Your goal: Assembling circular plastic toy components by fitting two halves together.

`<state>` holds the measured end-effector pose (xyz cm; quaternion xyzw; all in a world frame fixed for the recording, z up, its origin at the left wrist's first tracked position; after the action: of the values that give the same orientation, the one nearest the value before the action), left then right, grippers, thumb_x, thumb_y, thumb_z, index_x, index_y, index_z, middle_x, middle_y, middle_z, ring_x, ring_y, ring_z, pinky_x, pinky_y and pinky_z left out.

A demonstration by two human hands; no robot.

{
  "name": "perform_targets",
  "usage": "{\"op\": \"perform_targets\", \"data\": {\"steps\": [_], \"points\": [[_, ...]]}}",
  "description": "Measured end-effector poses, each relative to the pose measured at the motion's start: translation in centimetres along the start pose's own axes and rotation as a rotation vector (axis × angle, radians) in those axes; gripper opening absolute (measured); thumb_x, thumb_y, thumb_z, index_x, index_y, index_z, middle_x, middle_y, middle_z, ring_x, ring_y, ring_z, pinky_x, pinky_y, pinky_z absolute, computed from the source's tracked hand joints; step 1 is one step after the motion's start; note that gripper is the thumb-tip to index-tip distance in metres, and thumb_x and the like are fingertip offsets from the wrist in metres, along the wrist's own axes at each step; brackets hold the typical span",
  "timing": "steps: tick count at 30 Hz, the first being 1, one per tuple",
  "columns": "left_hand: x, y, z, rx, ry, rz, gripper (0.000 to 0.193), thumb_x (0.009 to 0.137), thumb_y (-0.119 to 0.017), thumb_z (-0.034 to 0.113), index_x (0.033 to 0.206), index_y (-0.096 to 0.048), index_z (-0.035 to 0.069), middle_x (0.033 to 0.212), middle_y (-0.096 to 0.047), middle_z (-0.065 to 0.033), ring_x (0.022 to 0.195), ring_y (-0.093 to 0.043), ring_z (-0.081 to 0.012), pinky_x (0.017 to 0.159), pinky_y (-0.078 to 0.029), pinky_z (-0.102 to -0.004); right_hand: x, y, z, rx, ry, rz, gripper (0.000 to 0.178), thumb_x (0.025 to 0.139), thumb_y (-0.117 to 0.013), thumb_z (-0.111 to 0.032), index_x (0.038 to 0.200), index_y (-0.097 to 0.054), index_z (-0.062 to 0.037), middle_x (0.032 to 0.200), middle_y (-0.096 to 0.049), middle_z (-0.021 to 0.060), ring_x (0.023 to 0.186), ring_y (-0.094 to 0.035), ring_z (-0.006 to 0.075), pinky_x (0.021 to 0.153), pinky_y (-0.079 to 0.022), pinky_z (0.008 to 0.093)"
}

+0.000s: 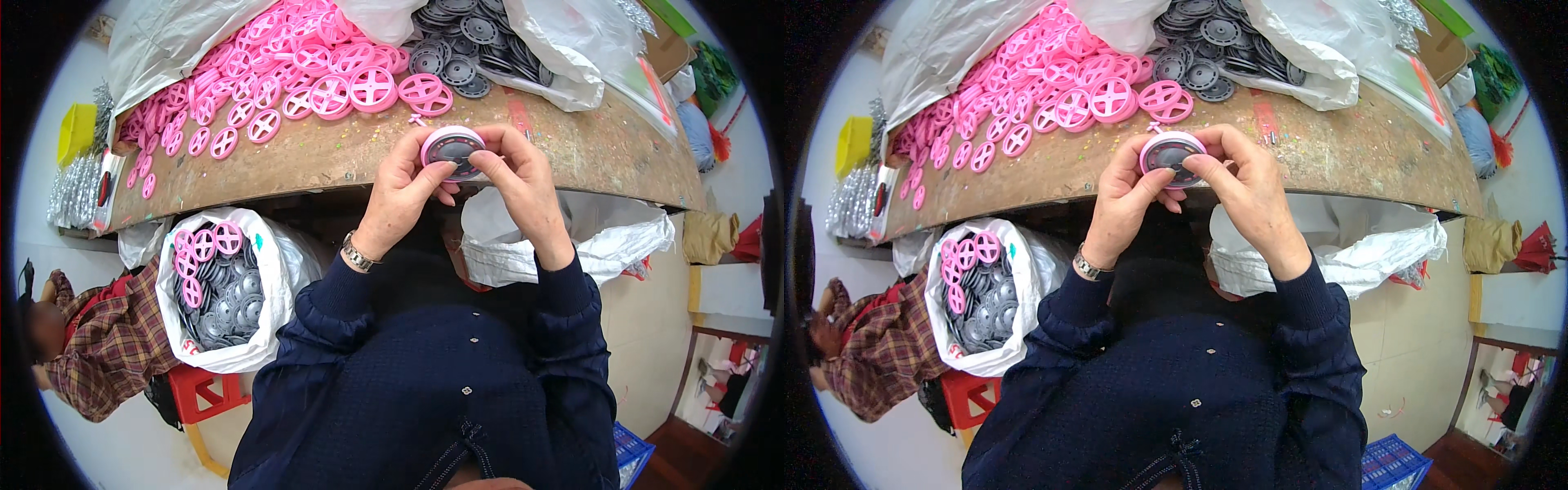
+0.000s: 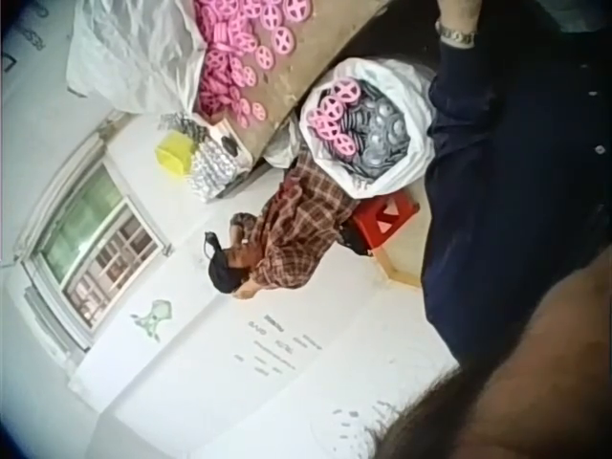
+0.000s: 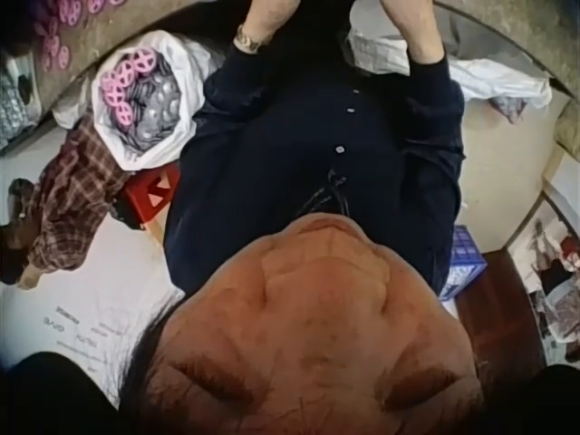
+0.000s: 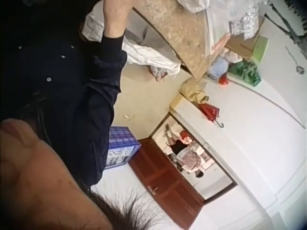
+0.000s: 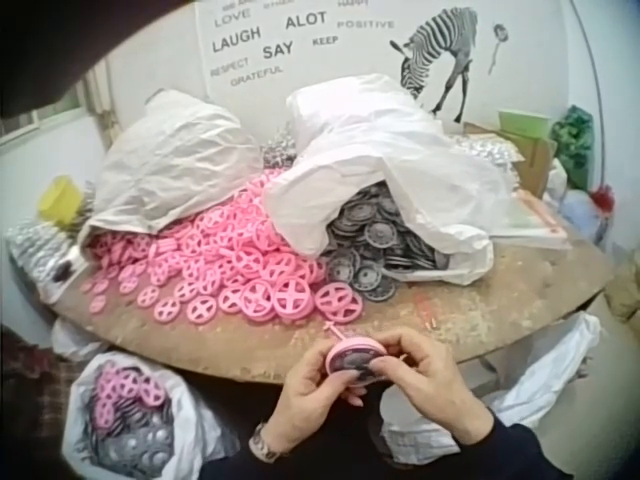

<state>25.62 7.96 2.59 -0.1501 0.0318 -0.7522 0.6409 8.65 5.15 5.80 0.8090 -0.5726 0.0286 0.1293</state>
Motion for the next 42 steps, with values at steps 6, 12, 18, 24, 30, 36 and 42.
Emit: {"op": "perform_targets", "data": {"steps": [6, 12, 18, 24, 30, 36, 42], "points": [[-0.5, -1.2, 1.0, 0.201, -0.095, -0.053, 0.031, 0.1, -0.053, 0.008, 0.129, -0.047, 0.001, 0.106, -0.062, -0.0088, 0.078, -0.065, -0.0122, 0.062, -0.055, -0.0233, -0.8, -0.1, 0.1, -0.005, 0.03, 0.097, 0.019, 0.088, -0.069, -0.013, 0.103, -0.067, -0.0018, 0.081, -0.066, -0.0005, 0.066, -0.052, 0.0046, 0.06, -0.044, 0.0228], [-1.2, -1.6, 0.8, 0.359, -0.246, 0.034, 0.021, 0.1, -0.053, 0.008, 0.119, -0.056, -0.002, 0.102, -0.061, -0.0063, 0.076, -0.062, -0.0102, 0.058, -0.051, -0.0211, -1.8, -0.6, 0.2, -0.027, 0.111, 0.151, 0.012, 0.086, -0.068, -0.006, 0.097, -0.065, -0.0012, 0.078, -0.064, -0.0016, 0.067, -0.053, 0.005, 0.061, -0.044, 0.0227], [-0.6, -2.2, 1.3, 0.31, -0.084, 0.02, 0.021, 0.1, -0.055, 0.012, 0.116, -0.058, -0.002, 0.096, -0.061, -0.0059, 0.073, -0.062, -0.009, 0.055, -0.05, -0.0211, -1.5, 0.0, 1.3, 0.099, 0.049, 0.158, 0.009, 0.086, -0.067, -0.005, 0.094, -0.064, -0.0004, 0.075, -0.062, 0.0004, 0.069, -0.055, 0.0061, 0.063, -0.045, 0.0237], [-0.2, -1.7, 2.0, 0.397, 0.08, -0.059, 0.024, 0.104, -0.049, 0.021, 0.112, -0.058, 0.0, 0.087, -0.063, -0.0049, 0.063, -0.062, -0.0099, 0.052, -0.05, -0.0201, -1.6, 0.1, 0.1, -0.145, 0.027, 0.049, 0.014, 0.087, -0.067, -0.008, 0.099, -0.064, 0.0001, 0.076, -0.063, 0.0031, 0.071, -0.058, 0.0086, 0.064, -0.047, 0.0248], [-0.4, -1.9, 0.0, 0.086, 0.119, 0.01, 0.024, 0.102, -0.051, 0.017, 0.12, -0.052, 0.001, 0.09, -0.063, -0.0059, 0.063, -0.062, -0.0099, 0.053, -0.053, -0.0214, -2.5, -0.4, 0.3, -0.072, 0.096, 0.113, 0.018, 0.089, -0.065, -0.008, 0.104, -0.063, 0.0007, 0.082, -0.065, 0.0054, 0.074, -0.06, 0.0109, 0.067, -0.049, 0.0256], [-0.7, -2.5, 0.9, 0.272, -0.008, -0.074, 0.04, 0.094, -0.059, 0.001, 0.131, -0.045, 0.002, 0.099, -0.061, -0.0074, 0.066, -0.062, -0.0104, 0.054, -0.053, -0.0225, -2.6, -0.2, 0.5, 0.044, 0.049, 0.148, 0.016, 0.09, -0.063, -0.005, 0.105, -0.061, 0.0015, 0.092, -0.066, 0.0047, 0.081, -0.06, 0.0091, 0.073, -0.049, 0.0253], [-1.0, -2.9, 0.6, 0.35, -0.106, -0.004, 0.047, 0.093, -0.058, -0.001, 0.137, -0.042, 0.003, 0.098, -0.061, -0.0072, 0.064, -0.061, -0.0089, 0.052, -0.052, -0.0215, -2.7, -0.5, 0.6, 0.118, 0.09, 0.138, 0.023, 0.09, -0.061, -0.002, 0.113, -0.059, 0.001, 0.095, -0.065, 0.0037, 0.085, -0.059, 0.0079, 0.076, -0.048, 0.0241]]}}
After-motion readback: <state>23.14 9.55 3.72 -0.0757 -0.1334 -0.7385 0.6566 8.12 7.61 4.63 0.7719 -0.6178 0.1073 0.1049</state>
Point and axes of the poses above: each hand's wrist, its own x-axis towards the middle knuckle, its own y-axis out of the back of the hand, z = x × y, the point moved 3 cm from there along x, towards the middle knuckle
